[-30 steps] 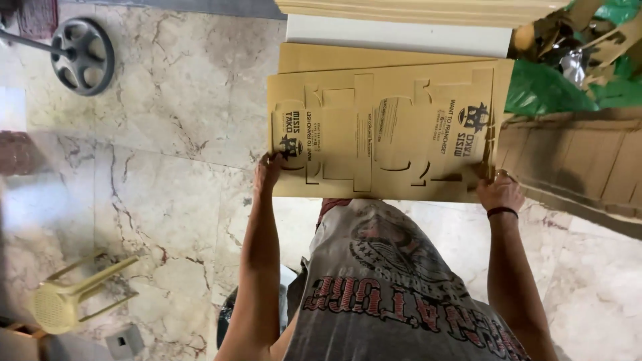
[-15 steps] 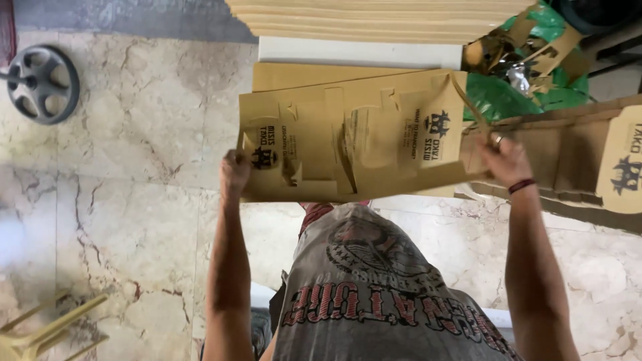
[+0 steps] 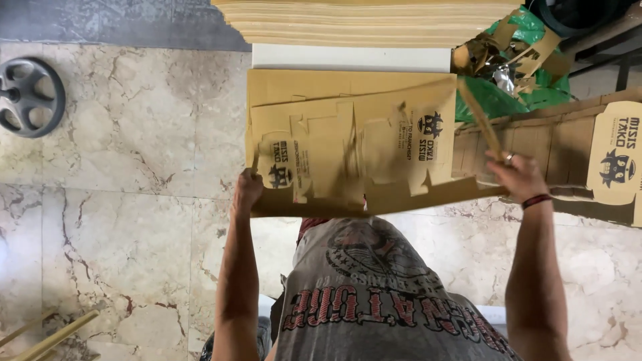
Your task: Removing excess die-cut waste from cardboard sheets and stacking the finished pieces.
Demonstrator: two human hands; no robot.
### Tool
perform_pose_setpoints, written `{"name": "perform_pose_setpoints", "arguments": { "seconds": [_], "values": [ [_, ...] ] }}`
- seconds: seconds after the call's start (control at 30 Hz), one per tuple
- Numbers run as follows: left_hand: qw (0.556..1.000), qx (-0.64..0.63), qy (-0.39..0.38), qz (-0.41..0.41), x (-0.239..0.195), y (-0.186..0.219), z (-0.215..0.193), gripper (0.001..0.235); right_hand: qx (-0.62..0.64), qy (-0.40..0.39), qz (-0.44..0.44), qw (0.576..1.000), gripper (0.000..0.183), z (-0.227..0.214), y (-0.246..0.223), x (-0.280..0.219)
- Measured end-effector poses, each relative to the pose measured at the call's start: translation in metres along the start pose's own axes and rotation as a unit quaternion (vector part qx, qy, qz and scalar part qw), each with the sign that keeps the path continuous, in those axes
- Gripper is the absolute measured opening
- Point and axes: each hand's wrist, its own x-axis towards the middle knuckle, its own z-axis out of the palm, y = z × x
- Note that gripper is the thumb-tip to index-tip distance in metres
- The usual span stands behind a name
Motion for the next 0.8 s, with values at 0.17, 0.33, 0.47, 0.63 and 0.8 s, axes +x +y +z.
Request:
{"name": "perform_pose_setpoints", "arguments": {
  "seconds": [0.17,0.33,0.47,0.63,0.8],
  "values": [
    [0.974,-0.086,0.021,0.207,-0.015,0.061,-0.033,0.066,0.113,0.033,0.009,0.993,0.034,-0.012,-0.028,-0.020],
    [0.869,-0.295,0.038,0.394,0.011,0.107,-0.066,0.047,0.202,0.100,-0.190,0.956,0.029,-0.073,-0.051,-0.023],
    [0.877,-0.306,0.036,0.369,-0.044,0.123,-0.103,0.041,0.144,0.141,-0.237,0.950,0.036,-0.092,-0.041,-0.044],
    [0.976,-0.168,0.023,0.137,-0.021,0.058,-0.047,0.030,-0.020,0.116,-0.008,0.993,0.028,-0.034,0.002,-0.043],
    [0.999,-0.003,-0.019,0.036,0.008,0.018,0.010,0.045,0.006,0.044,0.003,0.999,0.041,-0.005,0.023,-0.034]
  ]
}}
